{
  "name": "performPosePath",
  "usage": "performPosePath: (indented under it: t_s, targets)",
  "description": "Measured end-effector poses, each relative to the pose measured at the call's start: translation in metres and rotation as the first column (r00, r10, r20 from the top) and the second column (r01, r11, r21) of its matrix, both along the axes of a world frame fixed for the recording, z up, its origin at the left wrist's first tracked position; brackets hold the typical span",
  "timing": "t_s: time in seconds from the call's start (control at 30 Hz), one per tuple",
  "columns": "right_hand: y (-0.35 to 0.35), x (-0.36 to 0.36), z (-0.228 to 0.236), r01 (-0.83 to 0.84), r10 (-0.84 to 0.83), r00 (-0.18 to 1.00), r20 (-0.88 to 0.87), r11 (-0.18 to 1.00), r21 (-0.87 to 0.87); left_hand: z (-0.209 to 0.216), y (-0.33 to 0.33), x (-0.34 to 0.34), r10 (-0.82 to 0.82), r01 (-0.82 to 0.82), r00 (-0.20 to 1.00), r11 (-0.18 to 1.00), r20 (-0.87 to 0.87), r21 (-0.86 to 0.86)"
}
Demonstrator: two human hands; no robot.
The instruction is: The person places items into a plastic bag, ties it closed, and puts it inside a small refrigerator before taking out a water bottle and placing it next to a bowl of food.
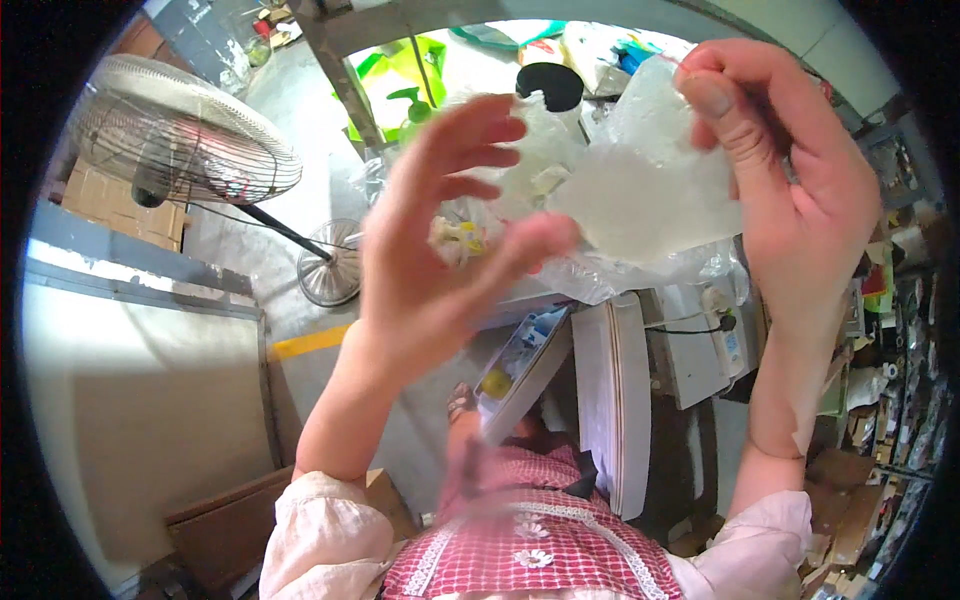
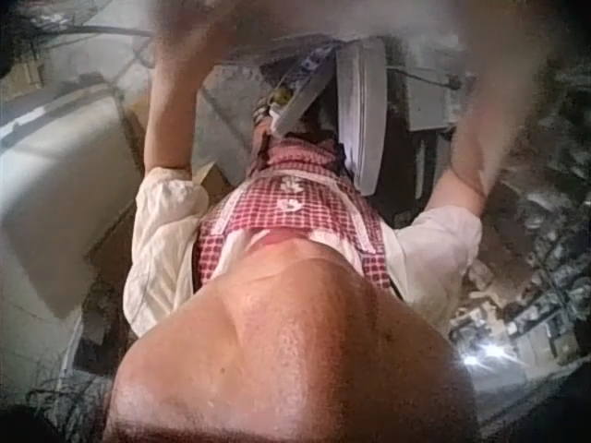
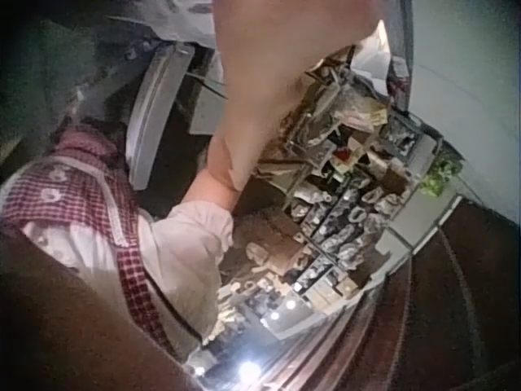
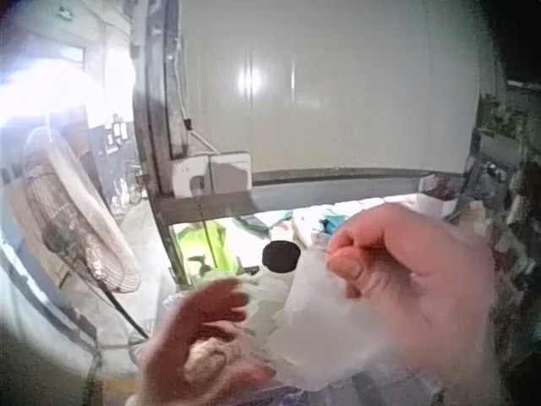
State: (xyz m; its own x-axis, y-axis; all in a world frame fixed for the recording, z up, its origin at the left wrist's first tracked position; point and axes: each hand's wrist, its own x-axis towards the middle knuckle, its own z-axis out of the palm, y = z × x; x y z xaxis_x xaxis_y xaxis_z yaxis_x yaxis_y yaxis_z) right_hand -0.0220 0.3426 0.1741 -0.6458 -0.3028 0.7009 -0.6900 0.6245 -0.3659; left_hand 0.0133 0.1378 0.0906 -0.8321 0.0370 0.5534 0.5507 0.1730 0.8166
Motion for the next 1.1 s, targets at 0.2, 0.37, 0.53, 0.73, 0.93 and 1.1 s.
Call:
performPosePath:
  t_s: [0.2, 0.37, 0.53, 0.73, 0.93, 1.1]
  targets:
    - [-0.045, 0.023, 0.014, -0.162, 0.208, 0.961, 0.179, 0.957, -0.241, -0.008, -0.004, 0.024, -0.376, 0.236, 0.894, 0.858, 0.245, 0.456]
    - [-0.064, 0.024, 0.015, -0.229, 0.299, 0.904, 0.305, 0.942, -0.244, -0.006, -0.032, 0.045, -0.329, 0.210, 0.917, 0.878, 0.224, 0.430]
    - [-0.105, 0.044, 0.015, -0.341, 0.350, 0.866, 0.357, 0.936, -0.092, 0.029, -0.068, 0.055, -0.174, 0.088, 0.975, 0.876, 0.140, 0.474]
    - [-0.129, 0.056, 0.022, -0.408, 0.375, 0.549, 0.747, 0.900, -0.152, 0.018, -0.107, 0.063, -0.040, -0.015, 0.986, 0.946, 0.161, 0.324]
    - [-0.133, 0.051, 0.012, -0.454, 0.445, 0.283, 0.850, 0.842, -0.290, 0.023, -0.139, 0.076, -0.041, -0.003, 0.977, 0.979, 0.211, 0.203]
    - [-0.142, 0.059, 0.015, -0.519, 0.419, 0.186, 0.889, 0.810, -0.273, 0.027, -0.151, 0.075, -0.087, 0.047, 0.952, 0.989, 0.293, 0.141]
